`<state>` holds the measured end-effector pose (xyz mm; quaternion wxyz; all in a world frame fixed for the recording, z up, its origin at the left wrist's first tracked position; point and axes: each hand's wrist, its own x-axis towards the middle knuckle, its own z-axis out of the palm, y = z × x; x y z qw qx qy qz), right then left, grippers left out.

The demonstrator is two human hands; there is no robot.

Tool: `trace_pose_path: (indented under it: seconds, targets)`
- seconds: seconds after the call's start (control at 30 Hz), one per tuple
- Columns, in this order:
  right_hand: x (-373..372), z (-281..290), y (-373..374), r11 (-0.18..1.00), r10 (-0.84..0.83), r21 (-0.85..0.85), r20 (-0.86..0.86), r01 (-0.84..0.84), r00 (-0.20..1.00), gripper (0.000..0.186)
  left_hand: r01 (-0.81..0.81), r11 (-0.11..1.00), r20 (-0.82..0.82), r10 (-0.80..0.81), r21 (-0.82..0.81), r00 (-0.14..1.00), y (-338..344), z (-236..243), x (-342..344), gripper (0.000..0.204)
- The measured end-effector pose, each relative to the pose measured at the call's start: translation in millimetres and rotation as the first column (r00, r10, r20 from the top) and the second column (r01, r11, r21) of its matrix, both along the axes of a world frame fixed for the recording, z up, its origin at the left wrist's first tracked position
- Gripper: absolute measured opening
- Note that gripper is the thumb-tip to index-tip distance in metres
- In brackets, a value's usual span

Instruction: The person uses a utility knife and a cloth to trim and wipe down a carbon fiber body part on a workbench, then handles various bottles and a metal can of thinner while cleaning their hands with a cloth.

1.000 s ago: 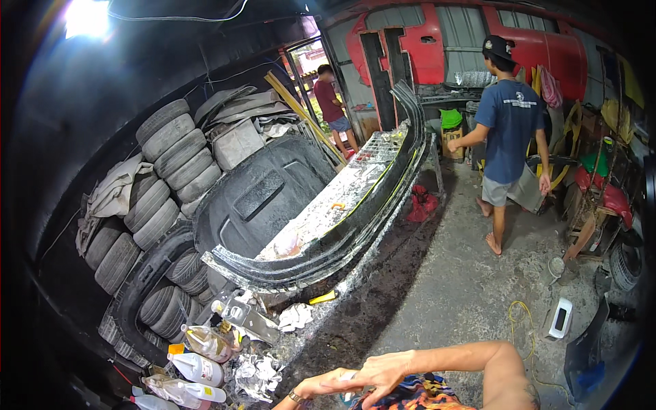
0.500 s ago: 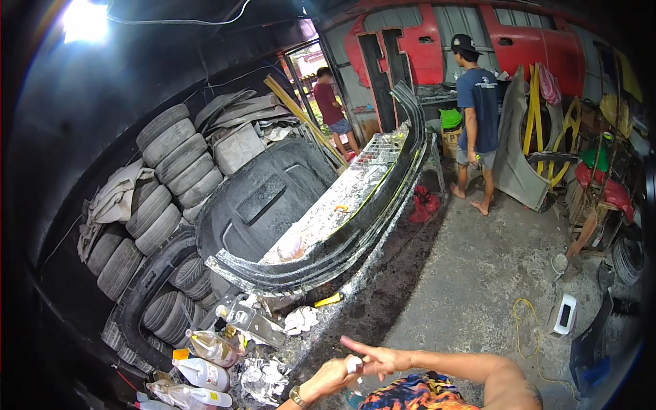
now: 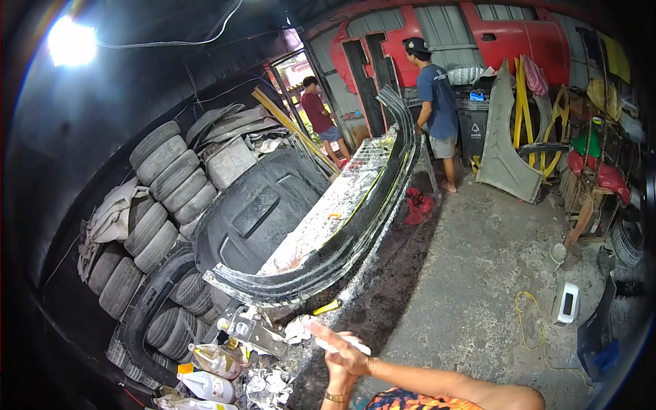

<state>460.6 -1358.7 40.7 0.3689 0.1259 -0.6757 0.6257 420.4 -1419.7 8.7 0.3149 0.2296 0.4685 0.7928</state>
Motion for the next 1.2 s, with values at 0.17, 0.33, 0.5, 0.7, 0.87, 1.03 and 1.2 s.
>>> trace_pose_path:
  seconds: [0.17,0.33,0.5,0.7,0.87,1.03,1.2]
  targets:
    - [25.3,-36.5,-15.3,0.884,0.357,-0.336,0.033,-0.326,0.934,0.065,-0.163,0.985,0.076,0.159,0.056,0.984,-15.2,-10.5,-42.5,0.039]
    - [36.5,-47.0,-1.8,0.449,0.537,-0.893,0.29,0.023,0.792,0.064,-0.085,0.958,-0.297,0.0,-0.275,0.955,-19.6,28.2,13.1,0.045]
    - [10.8,-92.2,12.7,0.628,0.403,-0.776,0.263,-0.056,0.877,0.066,0.124,0.965,0.026,-0.121,-0.23,0.992,12.8,7.9,4.7,0.031]
    - [58.0,-65.3,40.0,0.953,0.204,-0.302,0.569,-0.028,0.797,0.067,-0.167,0.966,-0.396,0.078,-0.195,0.915,13.4,33.9,-46.1,0.042]
    - [43.8,-55.5,33.5,0.655,-0.664,0.645,0.242,0.394,0.708,0.07,-0.096,0.941,-0.469,-0.072,-0.324,0.88,23.2,-6.1,-3.3,0.045]
    - [25.3,-51.8,16.0,0.729,-0.605,0.589,0.313,0.35,0.732,0.063,-0.305,0.916,-0.443,0.168,-0.259,0.881,33.0,-10.5,-16.2,0.027]
    - [33.0,-53.5,24.7,0.566,-0.538,0.805,0.2,0.175,0.819,0.059,-0.089,0.931,-0.168,0.03,-0.355,0.985,22.5,0.6,-54.5,0.032]
